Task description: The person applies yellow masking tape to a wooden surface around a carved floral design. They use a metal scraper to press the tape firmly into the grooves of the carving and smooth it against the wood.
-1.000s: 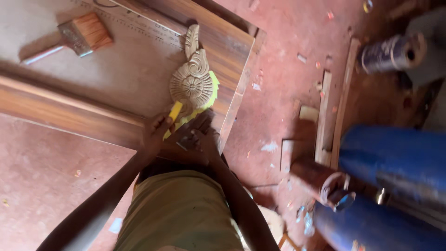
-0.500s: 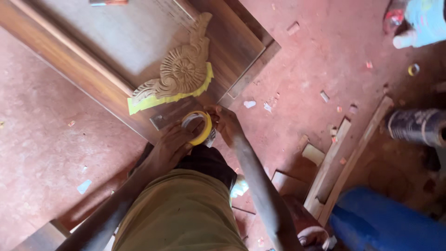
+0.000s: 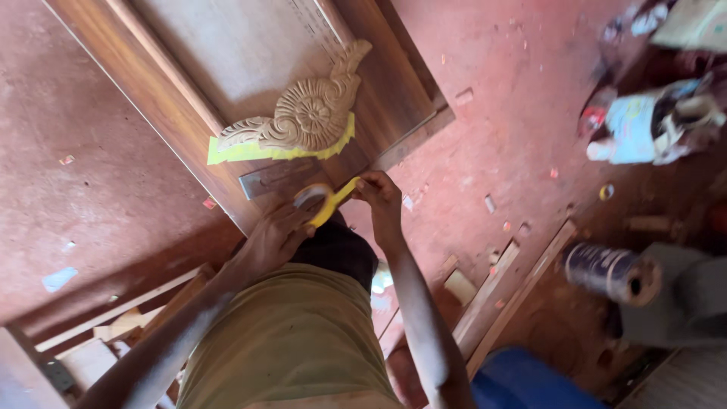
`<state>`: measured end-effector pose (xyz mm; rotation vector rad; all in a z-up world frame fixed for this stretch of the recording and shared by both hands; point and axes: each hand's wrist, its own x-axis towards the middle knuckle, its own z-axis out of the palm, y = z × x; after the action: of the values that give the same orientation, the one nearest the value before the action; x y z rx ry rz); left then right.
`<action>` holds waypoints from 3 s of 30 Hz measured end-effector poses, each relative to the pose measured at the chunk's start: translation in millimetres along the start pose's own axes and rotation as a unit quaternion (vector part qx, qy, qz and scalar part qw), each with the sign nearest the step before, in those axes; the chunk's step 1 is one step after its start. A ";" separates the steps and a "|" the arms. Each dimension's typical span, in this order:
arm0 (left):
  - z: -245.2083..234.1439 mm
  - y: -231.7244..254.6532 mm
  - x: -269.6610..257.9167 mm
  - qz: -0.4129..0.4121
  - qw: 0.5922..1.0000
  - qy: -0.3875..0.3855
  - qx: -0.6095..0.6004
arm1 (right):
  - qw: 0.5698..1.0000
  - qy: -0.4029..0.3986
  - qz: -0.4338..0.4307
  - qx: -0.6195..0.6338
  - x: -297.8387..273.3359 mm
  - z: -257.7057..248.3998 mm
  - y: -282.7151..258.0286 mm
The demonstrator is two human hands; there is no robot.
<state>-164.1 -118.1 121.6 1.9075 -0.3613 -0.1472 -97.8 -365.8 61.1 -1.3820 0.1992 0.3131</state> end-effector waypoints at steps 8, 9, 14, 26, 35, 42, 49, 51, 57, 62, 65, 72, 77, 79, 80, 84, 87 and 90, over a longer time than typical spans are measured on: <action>47.5 6.3 13.7 -0.016 0.990 0.132 -0.048 | 0.996 0.023 -0.062 -0.053 65.7 -25.8 0.1; 53.4 7.4 19.7 -0.103 0.982 0.133 -0.081 | 0.996 0.036 -0.065 -0.053 79.9 -34.1 -2.1; 83.0 -23.7 68.9 -0.442 0.890 0.089 -0.064 | 0.967 0.049 -0.142 -0.204 172.4 -87.2 -1.0; 136.5 -41.7 116.3 -0.457 0.869 0.186 0.030 | 0.987 -0.034 -0.019 -0.157 292.3 -89.3 62.4; 104.2 -27.3 124.8 -0.349 0.876 0.273 0.190 | 0.965 0.041 -0.045 -0.256 257.5 -47.4 20.0; 98.0 -28.5 122.9 -0.371 0.885 0.208 0.189 | 0.943 0.080 -0.127 -0.297 259.1 -45.4 38.8; 89.8 -32.1 122.5 -0.362 0.888 0.211 0.191 | 0.936 0.100 -0.137 -0.309 259.3 -39.5 38.4; 88.1 -31.9 121.9 -0.363 0.888 0.208 0.188 | 0.930 0.095 -0.137 -0.329 256.4 -38.5 32.5; 89.7 -32.3 122.1 -0.358 0.892 0.203 0.186 | 0.928 0.083 -0.123 -0.343 253.1 -37.2 25.1; 89.0 -32.6 121.6 -0.359 0.893 0.200 0.184 | 0.912 0.102 -0.128 -0.376 256.5 -35.9 26.8; 90.2 -33.1 121.4 -0.361 0.893 0.197 0.184 | 0.902 0.112 -0.142 -0.391 257.0 -35.2 27.9; 92.1 -35.2 121.2 -0.367 0.890 0.203 0.180 | 0.898 0.087 -0.162 -0.400 264.6 -36.1 28.7; 94.6 -35.9 120.2 -0.370 0.888 0.206 0.180 | 0.930 0.066 -0.037 -0.360 280.2 -48.5 25.9; 95.1 -35.8 119.7 -0.365 0.888 0.215 0.181 | 0.974 0.072 0.024 -0.214 290.2 -49.3 29.9; 95.3 -35.5 119.3 -0.367 0.887 0.216 0.181 | 0.973 0.067 0.017 -0.219 292.2 -51.2 31.5; 94.9 -36.0 118.7 -0.371 0.885 0.223 0.174 | 0.956 0.019 -0.041 -0.291 287.2 -58.7 34.3; 95.3 -35.3 118.6 -0.365 0.887 0.231 0.162 | 0.928 -0.014 -0.067 -0.367 287.4 -59.4 30.1; 95.9 -34.2 118.4 -0.358 0.892 0.231 0.153 | 0.944 0.004 -0.006 -0.331 293.4 -56.3 25.0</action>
<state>-72.3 -230.4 63.8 2.2299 0.6953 -0.1183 172.8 -387.6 -66.1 -2.0499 0.0911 0.3845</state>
